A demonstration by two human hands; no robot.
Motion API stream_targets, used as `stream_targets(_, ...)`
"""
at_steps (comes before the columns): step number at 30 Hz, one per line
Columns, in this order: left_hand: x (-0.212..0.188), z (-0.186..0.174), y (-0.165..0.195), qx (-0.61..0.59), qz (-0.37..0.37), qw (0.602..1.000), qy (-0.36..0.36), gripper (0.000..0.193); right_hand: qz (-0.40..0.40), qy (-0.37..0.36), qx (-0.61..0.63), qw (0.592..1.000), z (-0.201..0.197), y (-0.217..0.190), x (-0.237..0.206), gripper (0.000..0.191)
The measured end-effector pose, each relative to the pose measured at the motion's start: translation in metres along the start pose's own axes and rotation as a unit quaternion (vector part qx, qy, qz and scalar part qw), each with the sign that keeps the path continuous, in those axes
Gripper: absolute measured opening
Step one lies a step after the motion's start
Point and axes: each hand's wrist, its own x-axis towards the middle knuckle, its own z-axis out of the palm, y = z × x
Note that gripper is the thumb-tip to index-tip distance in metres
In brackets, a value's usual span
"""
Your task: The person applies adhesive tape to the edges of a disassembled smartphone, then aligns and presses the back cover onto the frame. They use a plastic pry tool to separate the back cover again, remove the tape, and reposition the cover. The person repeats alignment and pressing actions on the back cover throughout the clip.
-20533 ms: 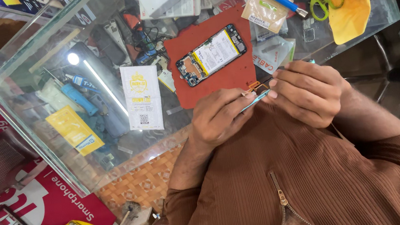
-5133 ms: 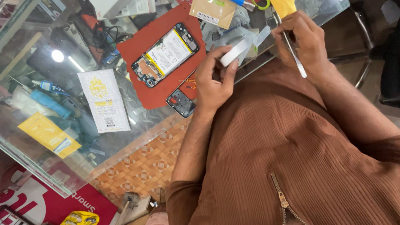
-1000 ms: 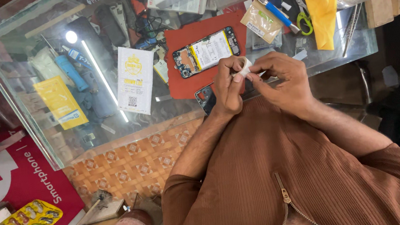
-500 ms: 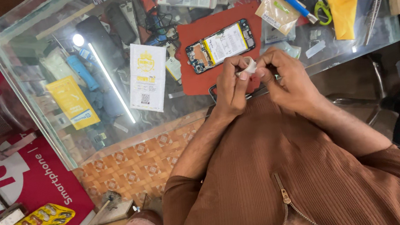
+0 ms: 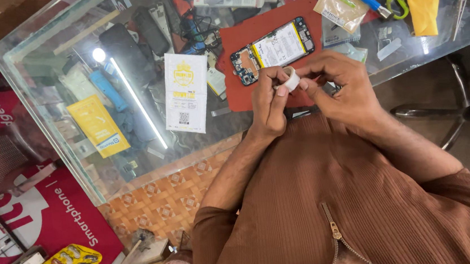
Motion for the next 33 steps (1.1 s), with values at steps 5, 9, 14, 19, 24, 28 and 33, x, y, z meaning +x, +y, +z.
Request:
stream_targets(5, 0.004, -0.004, -0.003, -0.018, 0.021, 0.999, -0.023, 0.019, 0.008, 0.003, -0.007, 1.000, 0.003, 0.004, 0.002, 0.010)
stream_targets(9, 0.006, -0.007, -0.005, 0.002, 0.029, 0.999, -0.036, 0.020, 0.017, -0.009, 0.001, 1.000, 0.002, 0.013, 0.001, 0.009)
stream_targets(14, 0.005, -0.008, -0.005, 0.067, 0.029, 0.997, -0.038, 0.019, 0.072, -0.048, -0.047, 0.995, 0.006, 0.031, 0.006, 0.007)
stream_targets(19, 0.006, -0.006, -0.004, 0.069, -0.002, 0.998, -0.010, 0.022, 0.021, -0.047, -0.074, 0.996, 0.004, 0.036, 0.003, 0.007)
stream_targets(24, 0.006, -0.010, -0.002, 0.054, 0.009, 0.999, 0.003, 0.020, -0.004, -0.014, 0.042, 0.999, 0.003, 0.026, 0.003, 0.012)
stream_targets(28, 0.007, -0.011, -0.002, 0.074, 0.034, 0.997, 0.010, 0.020, 0.053, -0.017, 0.131, 0.990, 0.002, 0.020, 0.005, 0.019)
stream_targets(33, 0.010, -0.011, 0.000, 0.053, 0.017, 0.998, -0.010, 0.018, 0.056, -0.024, 0.105, 0.993, 0.011, 0.030, 0.011, 0.019)
